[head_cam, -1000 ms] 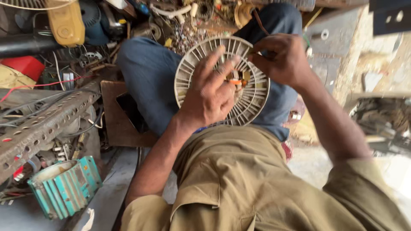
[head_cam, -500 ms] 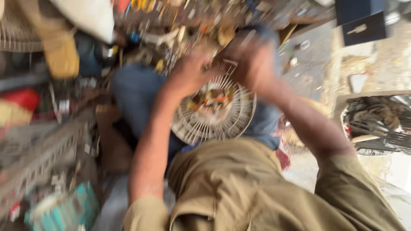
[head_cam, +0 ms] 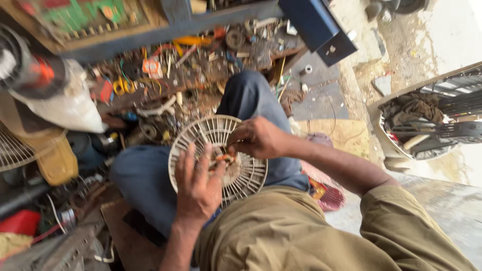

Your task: The person sits on the floor and winds copper wire around the slots of a fan motor stator. They repeatedly wrap the wire by hand, rotate the stator to access different slots, and adjust the winding tension.

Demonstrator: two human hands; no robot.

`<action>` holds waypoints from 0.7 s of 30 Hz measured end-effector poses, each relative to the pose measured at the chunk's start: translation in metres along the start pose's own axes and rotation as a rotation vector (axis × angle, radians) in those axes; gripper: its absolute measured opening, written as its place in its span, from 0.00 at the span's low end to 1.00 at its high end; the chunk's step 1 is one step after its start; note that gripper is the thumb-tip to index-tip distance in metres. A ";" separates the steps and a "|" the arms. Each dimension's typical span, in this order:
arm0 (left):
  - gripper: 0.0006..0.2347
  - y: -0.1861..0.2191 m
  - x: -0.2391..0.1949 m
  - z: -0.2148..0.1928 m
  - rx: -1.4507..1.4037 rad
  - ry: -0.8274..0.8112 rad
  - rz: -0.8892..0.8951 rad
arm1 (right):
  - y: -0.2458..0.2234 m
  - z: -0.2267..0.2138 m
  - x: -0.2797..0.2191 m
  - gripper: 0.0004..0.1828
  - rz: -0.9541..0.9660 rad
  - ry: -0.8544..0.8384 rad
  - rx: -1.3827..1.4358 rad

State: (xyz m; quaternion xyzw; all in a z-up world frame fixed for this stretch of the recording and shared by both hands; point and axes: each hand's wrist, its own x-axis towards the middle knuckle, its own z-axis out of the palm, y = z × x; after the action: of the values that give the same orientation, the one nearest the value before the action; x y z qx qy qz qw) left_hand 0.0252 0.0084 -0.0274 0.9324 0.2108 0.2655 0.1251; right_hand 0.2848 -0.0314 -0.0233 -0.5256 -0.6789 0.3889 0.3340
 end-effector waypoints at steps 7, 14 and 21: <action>0.07 -0.001 0.000 0.005 -0.005 0.127 -0.026 | -0.004 -0.001 0.008 0.05 -0.172 0.003 -0.005; 0.05 -0.052 0.032 0.009 -0.535 0.152 -0.240 | -0.008 0.017 -0.012 0.08 -0.333 0.040 -0.073; 0.05 -0.089 0.039 0.014 -0.686 -0.139 -0.249 | -0.032 0.031 -0.011 0.14 -0.283 -0.197 -0.460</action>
State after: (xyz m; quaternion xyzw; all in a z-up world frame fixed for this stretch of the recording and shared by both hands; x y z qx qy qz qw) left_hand 0.0333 0.1031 -0.0525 0.8193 0.2122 0.2394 0.4758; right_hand 0.2461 -0.0526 -0.0104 -0.4474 -0.8451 0.2234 0.1891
